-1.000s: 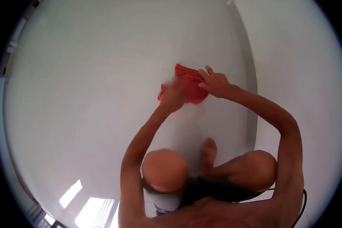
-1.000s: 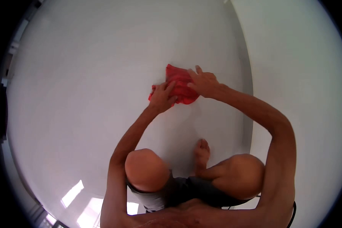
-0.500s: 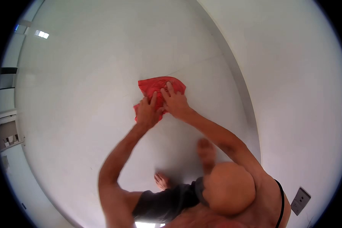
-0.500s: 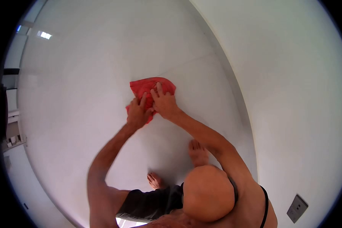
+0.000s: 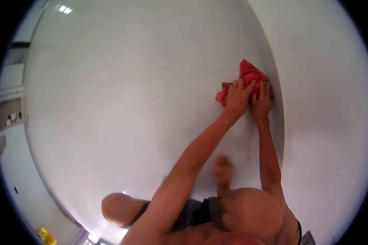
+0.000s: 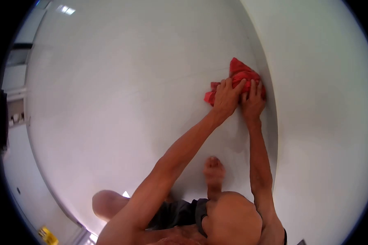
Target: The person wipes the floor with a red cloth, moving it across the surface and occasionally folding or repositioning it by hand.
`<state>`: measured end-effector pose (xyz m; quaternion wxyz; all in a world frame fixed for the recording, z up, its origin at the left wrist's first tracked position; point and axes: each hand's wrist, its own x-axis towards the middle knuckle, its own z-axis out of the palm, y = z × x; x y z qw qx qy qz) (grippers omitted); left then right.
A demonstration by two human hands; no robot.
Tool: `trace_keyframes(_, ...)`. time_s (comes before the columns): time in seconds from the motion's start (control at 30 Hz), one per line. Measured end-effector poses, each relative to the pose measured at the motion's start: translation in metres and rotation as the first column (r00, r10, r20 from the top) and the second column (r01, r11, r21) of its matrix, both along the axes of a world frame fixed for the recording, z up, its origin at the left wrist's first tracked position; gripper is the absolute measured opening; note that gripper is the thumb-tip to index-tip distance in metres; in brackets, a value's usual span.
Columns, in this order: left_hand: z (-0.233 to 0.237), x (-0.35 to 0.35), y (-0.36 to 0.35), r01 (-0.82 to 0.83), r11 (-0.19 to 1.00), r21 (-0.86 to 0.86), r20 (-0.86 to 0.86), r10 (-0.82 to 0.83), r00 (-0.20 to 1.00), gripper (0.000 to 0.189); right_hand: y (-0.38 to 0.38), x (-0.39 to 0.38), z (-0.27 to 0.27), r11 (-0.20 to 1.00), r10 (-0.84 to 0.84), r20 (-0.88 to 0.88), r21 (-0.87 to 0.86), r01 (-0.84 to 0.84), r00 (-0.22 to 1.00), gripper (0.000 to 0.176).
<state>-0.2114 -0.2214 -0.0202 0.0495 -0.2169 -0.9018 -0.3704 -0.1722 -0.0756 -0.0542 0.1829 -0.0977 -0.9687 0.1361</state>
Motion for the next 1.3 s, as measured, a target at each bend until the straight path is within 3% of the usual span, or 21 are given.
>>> trace_keyframes(0.03,-0.003,0.040,0.040,0.001,1.000,0.009,-0.022,-0.001,1.000,0.061,0.043,0.036,-0.004,1.000,0.024,-0.029,-0.004,-0.024,0.999,0.058)
trace_keyframes(0.17,0.006,0.065,0.043,-0.074,0.997,0.035,-0.015,0.074,0.997,0.060,0.057,0.037,0.016,0.992,0.115,-0.009,-0.045,-0.116,0.993,0.058)
trace_keyframes(0.3,-0.053,0.059,0.082,-0.264,0.961,-0.081,0.040,0.268,0.963,0.064,0.088,0.005,-0.036,0.947,0.310,0.021,-0.099,-0.307,0.950,0.061)
trace_keyframes(0.37,-0.061,0.080,0.067,-0.383,0.921,-0.074,-0.017,0.383,0.924,0.066,0.067,0.009,-0.049,0.909,0.407,-0.028,-0.084,-0.408,0.913,0.063)
trace_keyframes(0.4,-0.037,0.099,0.048,-0.449,0.883,-0.135,0.048,0.459,0.887,0.063,0.044,0.019,-0.036,0.895,0.438,0.064,-0.125,-0.429,0.897,0.066)
trace_keyframes(0.43,-0.042,0.119,0.038,-0.522,0.846,-0.112,-0.037,0.521,0.853,0.061,0.026,0.031,-0.026,0.882,0.465,0.157,-0.169,-0.440,0.871,0.068)
trace_keyframes(0.47,-0.048,0.136,0.020,-0.579,0.802,-0.146,-0.067,0.576,0.815,0.059,0.003,0.041,-0.028,0.848,0.525,0.104,-0.152,-0.508,0.845,0.070)
trace_keyframes(0.57,-0.018,0.232,-0.084,-0.751,0.638,-0.169,-0.220,0.718,0.660,0.055,-0.115,0.112,0.045,0.685,0.720,0.033,-0.196,-0.702,0.694,0.054)
trace_keyframes(0.6,-0.019,0.256,-0.097,-0.776,0.598,-0.199,-0.338,0.701,0.627,0.038,-0.134,0.134,0.056,0.685,0.721,0.146,-0.297,-0.665,0.677,0.047)
trace_keyframes(0.63,-0.038,0.271,-0.123,-0.726,0.687,0.035,-0.008,0.727,0.687,0.042,-0.152,0.163,0.033,0.660,0.739,-0.012,-0.183,-0.729,0.673,0.045)
trace_keyframes(0.67,-0.056,0.285,-0.148,-0.721,0.589,0.365,0.330,0.642,0.692,0.047,-0.177,0.178,0.020,0.613,0.781,0.010,-0.204,-0.763,0.625,0.042)
trace_keyframes(0.7,-0.076,0.299,-0.173,-0.763,0.349,0.544,0.565,0.521,0.640,0.053,-0.179,0.162,0.022,0.609,0.793,0.064,-0.128,-0.783,0.606,0.041)
trace_keyframes(0.77,-0.077,0.324,-0.162,-0.831,0.542,0.126,0.194,0.808,0.556,0.061,-0.171,0.197,0.054,0.573,0.819,0.150,-0.139,-0.808,0.554,0.049)
trace_keyframes(0.83,-0.042,0.342,-0.106,-0.898,0.295,-0.328,-0.251,0.889,0.383,0.066,-0.147,0.207,0.029,0.501,0.850,0.130,0.100,-0.860,0.511,0.052)
trace_keyframes(0.9,-0.033,0.336,-0.061,-0.881,0.341,-0.328,-0.241,0.872,0.427,0.069,-0.107,0.212,0.027,0.537,0.833,0.086,0.120,-0.835,0.547,0.051)
trace_keyframes(0.97,-0.031,0.314,-0.012,-0.858,0.421,-0.295,-0.188,0.855,0.484,0.071,-0.053,0.203,0.029,0.685,0.728,0.019,-0.077,-0.725,0.686,0.045)
trace_keyframes(1.1,-0.018,0.257,0.111,-0.733,0.614,-0.293,-0.255,0.689,0.679,0.063,0.079,0.170,0.028,0.800,0.595,0.151,-0.018,-0.600,0.790,0.057)
trace_keyframes(1.17,-0.004,0.230,0.179,-0.644,0.698,-0.313,-0.235,0.600,0.765,0.059,0.157,0.154,0.032,0.850,0.517,0.094,-0.169,-0.498,0.851,0.062)
trace_keyframes(1.2,0.000,0.224,0.217,-0.617,0.739,-0.269,-0.290,0.549,0.784,0.059,0.196,0.152,0.045,0.889,0.455,0.187,-0.150,-0.433,0.871,0.061)
trace_keyframes(1.23,0.005,0.221,0.256,-0.585,0.779,-0.228,-0.346,0.496,0.796,0.059,0.237,0.153,0.045,0.897,0.434,0.178,-0.172,-0.407,0.883,0.060)
trace_keyframes(1.3,0.016,0.212,0.325,-0.476,0.838,-0.268,-0.224,0.426,0.877,0.062,0.311,0.154,0.046,0.924,0.370,0.043,-0.119,-0.363,0.928,0.060)
